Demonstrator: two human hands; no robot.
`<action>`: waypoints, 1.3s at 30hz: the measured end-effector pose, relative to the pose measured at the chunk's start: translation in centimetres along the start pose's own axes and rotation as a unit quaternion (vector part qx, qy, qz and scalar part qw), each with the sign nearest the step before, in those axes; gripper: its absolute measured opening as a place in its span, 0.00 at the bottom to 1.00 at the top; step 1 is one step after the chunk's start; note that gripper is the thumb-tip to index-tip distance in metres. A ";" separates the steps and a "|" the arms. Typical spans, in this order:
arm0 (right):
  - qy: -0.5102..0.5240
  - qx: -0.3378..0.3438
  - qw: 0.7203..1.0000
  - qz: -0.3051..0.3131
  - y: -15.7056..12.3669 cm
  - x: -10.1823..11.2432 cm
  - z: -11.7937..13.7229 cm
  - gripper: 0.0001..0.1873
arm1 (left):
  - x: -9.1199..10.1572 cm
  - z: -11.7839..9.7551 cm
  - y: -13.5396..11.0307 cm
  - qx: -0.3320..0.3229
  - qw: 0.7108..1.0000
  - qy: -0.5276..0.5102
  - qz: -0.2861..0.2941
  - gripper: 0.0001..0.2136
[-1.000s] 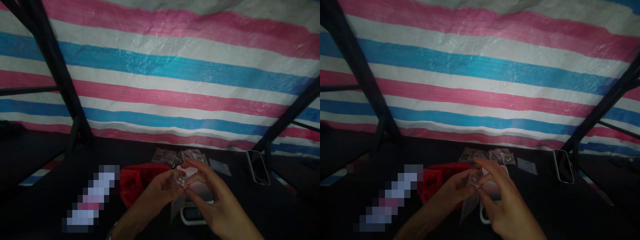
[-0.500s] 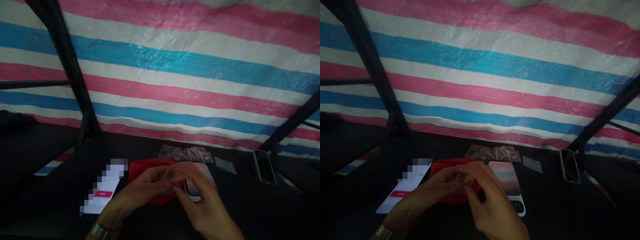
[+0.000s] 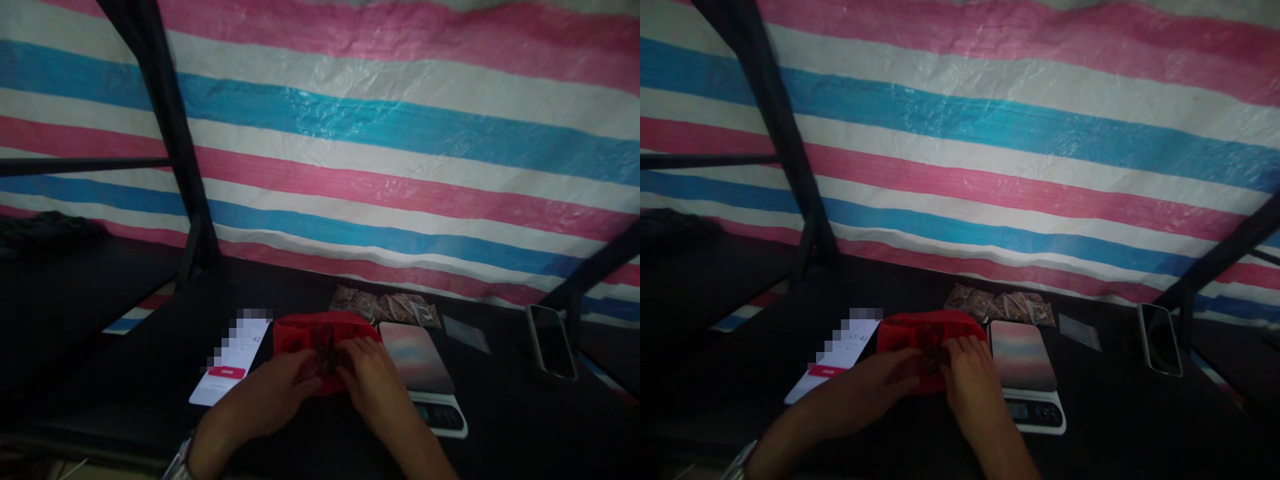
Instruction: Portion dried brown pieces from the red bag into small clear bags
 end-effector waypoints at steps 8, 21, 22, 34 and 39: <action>-0.009 0.058 0.998 0.011 0.3 0.7 0.1 0.28 | -0.9 1.2 1.2 -0.027 0.986 -0.065 -0.150 0.04; -0.011 0.041 0.999 0.017 3.5 1.2 -1.0 0.24 | 0.4 -2.0 2.4 -0.095 0.972 -0.144 -0.161 0.08; 0.006 0.041 0.999 0.016 3.4 1.1 -1.2 0.23 | 0.2 -1.8 2.3 -0.102 0.970 -0.164 -0.149 0.09; 0.151 -0.034 0.988 -0.020 1.9 -0.8 -3.5 0.20 | -0.7 -1.8 1.9 -0.101 0.867 -0.467 -0.143 0.10; 0.161 -0.071 0.984 -0.030 1.6 -0.1 -3.7 0.21 | -1.2 -2.0 2.4 -0.081 0.858 -0.487 -0.142 0.11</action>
Point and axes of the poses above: each hand's wrist, its own y-axis towards the middle knuckle, its own x-axis out of the back of the hand, z = x × y, the point moved 4 cm from there along y, towards the middle knuckle, and after that the axes turned 4 degrees about -z, right-handed, at the moved point
